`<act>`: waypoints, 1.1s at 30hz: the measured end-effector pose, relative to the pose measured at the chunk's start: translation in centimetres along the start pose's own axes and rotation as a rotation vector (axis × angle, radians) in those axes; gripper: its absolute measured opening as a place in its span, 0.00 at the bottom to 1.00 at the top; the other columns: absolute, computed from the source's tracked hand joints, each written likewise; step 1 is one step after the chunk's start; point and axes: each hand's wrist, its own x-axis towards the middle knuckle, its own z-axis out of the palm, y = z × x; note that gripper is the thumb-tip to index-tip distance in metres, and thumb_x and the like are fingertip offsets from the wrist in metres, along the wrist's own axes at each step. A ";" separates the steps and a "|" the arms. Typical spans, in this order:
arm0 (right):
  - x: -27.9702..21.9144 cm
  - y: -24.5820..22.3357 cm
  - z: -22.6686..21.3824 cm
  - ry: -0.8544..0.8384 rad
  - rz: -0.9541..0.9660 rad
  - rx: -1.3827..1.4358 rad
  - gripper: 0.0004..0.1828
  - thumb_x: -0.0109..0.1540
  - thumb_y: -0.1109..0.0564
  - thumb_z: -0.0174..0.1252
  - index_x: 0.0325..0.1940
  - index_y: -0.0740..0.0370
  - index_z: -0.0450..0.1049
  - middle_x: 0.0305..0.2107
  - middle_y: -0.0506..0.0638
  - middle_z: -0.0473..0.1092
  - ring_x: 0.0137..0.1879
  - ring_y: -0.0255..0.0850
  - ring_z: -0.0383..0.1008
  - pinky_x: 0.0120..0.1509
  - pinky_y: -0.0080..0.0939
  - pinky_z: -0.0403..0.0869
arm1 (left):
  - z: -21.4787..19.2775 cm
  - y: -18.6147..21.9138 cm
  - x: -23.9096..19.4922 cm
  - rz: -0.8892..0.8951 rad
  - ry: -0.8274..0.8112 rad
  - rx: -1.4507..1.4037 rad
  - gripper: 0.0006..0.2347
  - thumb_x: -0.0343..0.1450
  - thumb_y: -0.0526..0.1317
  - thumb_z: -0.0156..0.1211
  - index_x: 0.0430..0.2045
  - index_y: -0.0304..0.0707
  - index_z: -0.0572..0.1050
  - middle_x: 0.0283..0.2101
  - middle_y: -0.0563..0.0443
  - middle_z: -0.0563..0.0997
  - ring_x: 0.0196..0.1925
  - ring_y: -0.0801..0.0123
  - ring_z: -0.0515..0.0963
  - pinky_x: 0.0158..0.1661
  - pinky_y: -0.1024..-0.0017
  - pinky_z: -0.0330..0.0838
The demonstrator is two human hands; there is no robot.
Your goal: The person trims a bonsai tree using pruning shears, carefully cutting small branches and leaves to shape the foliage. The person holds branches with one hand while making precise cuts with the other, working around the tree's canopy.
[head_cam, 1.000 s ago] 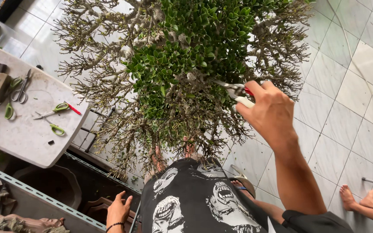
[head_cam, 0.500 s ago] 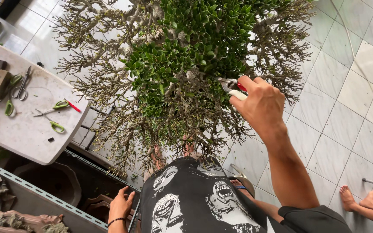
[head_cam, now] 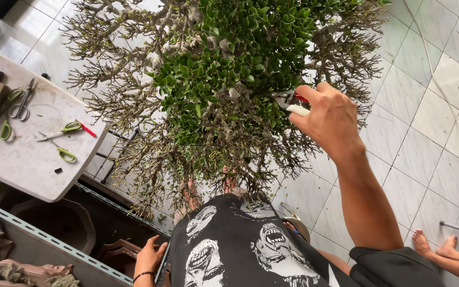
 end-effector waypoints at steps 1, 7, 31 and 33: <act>0.2 -0.1 -0.1 -0.001 -0.001 -0.001 0.23 0.59 0.47 0.68 0.58 0.50 0.81 0.31 0.51 0.71 0.35 0.45 0.76 0.41 0.53 0.79 | 0.2 0.0 0.1 -0.001 -0.001 0.000 0.27 0.72 0.58 0.60 0.69 0.60 0.68 0.62 0.51 0.82 0.66 0.57 0.78 0.66 0.63 0.69; 1.1 0.0 0.2 -0.049 -0.014 0.059 0.24 0.60 0.46 0.67 0.58 0.53 0.79 0.34 0.54 0.73 0.37 0.49 0.77 0.43 0.59 0.79 | 1.7 -1.0 -0.7 0.016 -0.054 0.026 0.31 0.68 0.52 0.76 0.67 0.63 0.69 0.61 0.56 0.83 0.61 0.66 0.83 0.62 0.66 0.74; 3.1 5.4 2.9 0.329 -0.489 -0.220 0.28 0.60 0.41 0.76 0.60 0.51 0.81 0.32 0.49 0.71 0.36 0.42 0.71 0.38 0.44 0.76 | 12.2 -2.1 -8.2 0.416 -0.121 -0.519 0.14 0.69 0.43 0.70 0.49 0.55 0.84 0.51 0.64 0.83 0.42 0.74 0.78 0.39 0.76 0.73; 3.3 5.9 2.7 0.381 -0.492 -0.293 0.25 0.64 0.39 0.74 0.61 0.49 0.83 0.32 0.47 0.71 0.35 0.39 0.70 0.39 0.40 0.75 | 11.9 -1.3 -9.9 0.463 -0.046 -0.575 0.16 0.66 0.45 0.74 0.48 0.52 0.86 0.54 0.59 0.81 0.40 0.70 0.76 0.41 0.73 0.73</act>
